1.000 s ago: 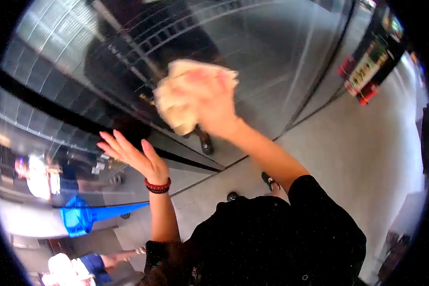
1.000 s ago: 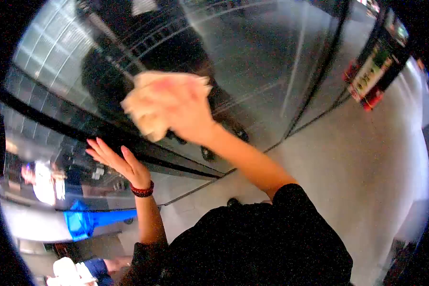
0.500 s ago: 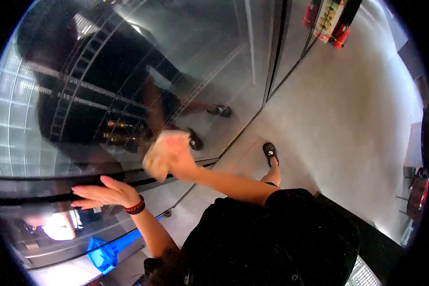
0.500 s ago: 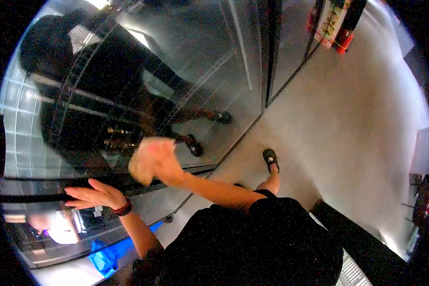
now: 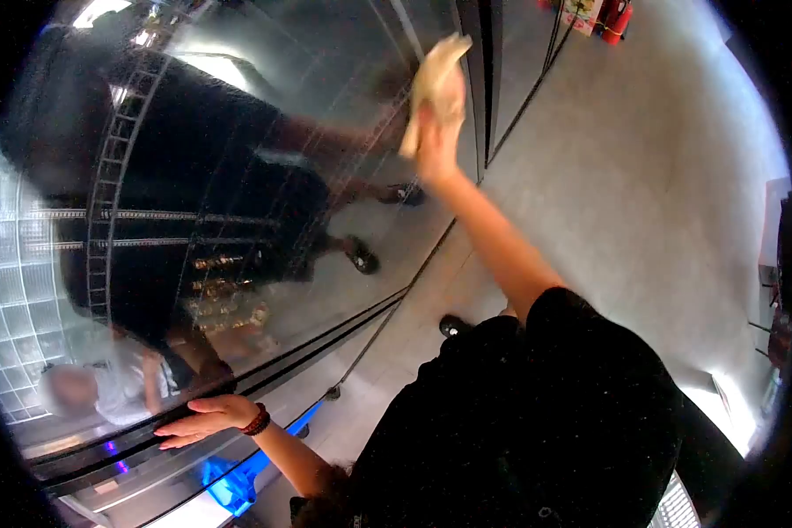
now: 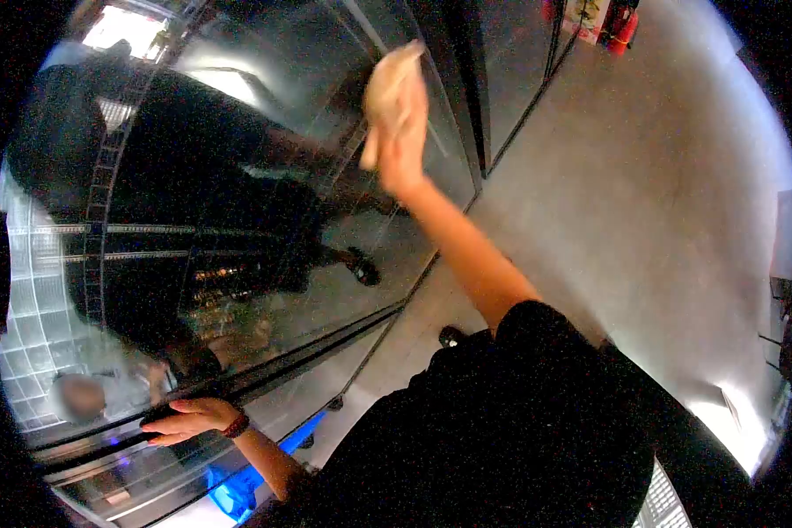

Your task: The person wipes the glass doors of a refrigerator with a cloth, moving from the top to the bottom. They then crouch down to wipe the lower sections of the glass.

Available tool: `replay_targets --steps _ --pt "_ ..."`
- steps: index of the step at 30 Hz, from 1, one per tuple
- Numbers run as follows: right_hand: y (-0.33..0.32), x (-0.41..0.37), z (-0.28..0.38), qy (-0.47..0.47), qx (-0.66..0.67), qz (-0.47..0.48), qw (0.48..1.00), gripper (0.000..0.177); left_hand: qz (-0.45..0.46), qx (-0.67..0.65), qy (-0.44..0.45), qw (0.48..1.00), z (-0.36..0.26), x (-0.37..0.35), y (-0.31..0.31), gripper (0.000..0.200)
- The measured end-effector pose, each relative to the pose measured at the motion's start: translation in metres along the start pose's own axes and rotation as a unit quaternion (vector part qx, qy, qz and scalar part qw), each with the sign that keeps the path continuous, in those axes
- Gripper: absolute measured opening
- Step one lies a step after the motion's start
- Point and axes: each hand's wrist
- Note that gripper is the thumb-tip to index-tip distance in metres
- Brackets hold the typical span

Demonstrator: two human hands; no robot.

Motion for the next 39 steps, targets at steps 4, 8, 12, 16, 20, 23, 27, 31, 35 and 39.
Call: replay_targets --steps 4,8,12,16,20,23,27,31,35,39 --pt "-0.037 0.002 -0.072 0.073 -0.049 -0.025 0.996 0.05 -0.007 0.022 0.011 1.0 0.0 0.002 0.002 0.076" --pt "-0.043 -0.056 -0.086 0.201 -0.091 -0.11 0.969 0.047 -0.01 0.026 0.011 1.0 0.002 -0.001 0.003 0.076" --pt "-0.035 -0.147 -0.079 0.323 -0.051 -0.164 0.931 0.054 0.009 0.015 0.009 1.0 -0.006 0.001 0.0 0.071" --pt "0.003 -0.273 -0.005 0.555 -0.046 -0.142 0.818 0.065 0.014 0.014 0.009 1.0 -0.008 0.001 0.0 0.071" --pt "0.047 -0.429 0.016 0.678 0.033 -0.204 0.705 0.058 0.029 0.007 0.011 0.999 -0.008 0.003 -0.007 0.072" --pt "0.068 -0.466 0.031 0.741 0.129 -0.275 0.599 0.054 0.045 0.005 0.023 0.999 -0.007 0.002 -0.005 0.073" --pt "0.039 -0.442 -0.022 0.74 0.281 -0.437 0.426 0.05 0.059 0.007 0.028 0.998 -0.011 0.003 -0.007 0.074" --pt "0.0 -0.343 -0.054 0.637 0.267 -0.41 0.595 0.04 0.054 0.009 0.034 0.998 -0.012 0.004 -0.007 0.073" --pt "-0.019 -0.35 -0.038 0.538 0.405 -0.309 0.672 0.04 0.037 0.014 0.026 0.999 -0.012 0.003 -0.004 0.072" --pt "0.009 -0.39 -0.003 0.637 0.277 -0.306 0.651 0.037 0.028 0.023 0.037 0.999 -0.014 0.003 -0.006 0.071"
Point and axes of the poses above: each hand's wrist, its own x-axis towards the middle knuckle, its own y-axis out of the palm, z = x × y, and after that the axes turned 3 degrees about -z, right-handed
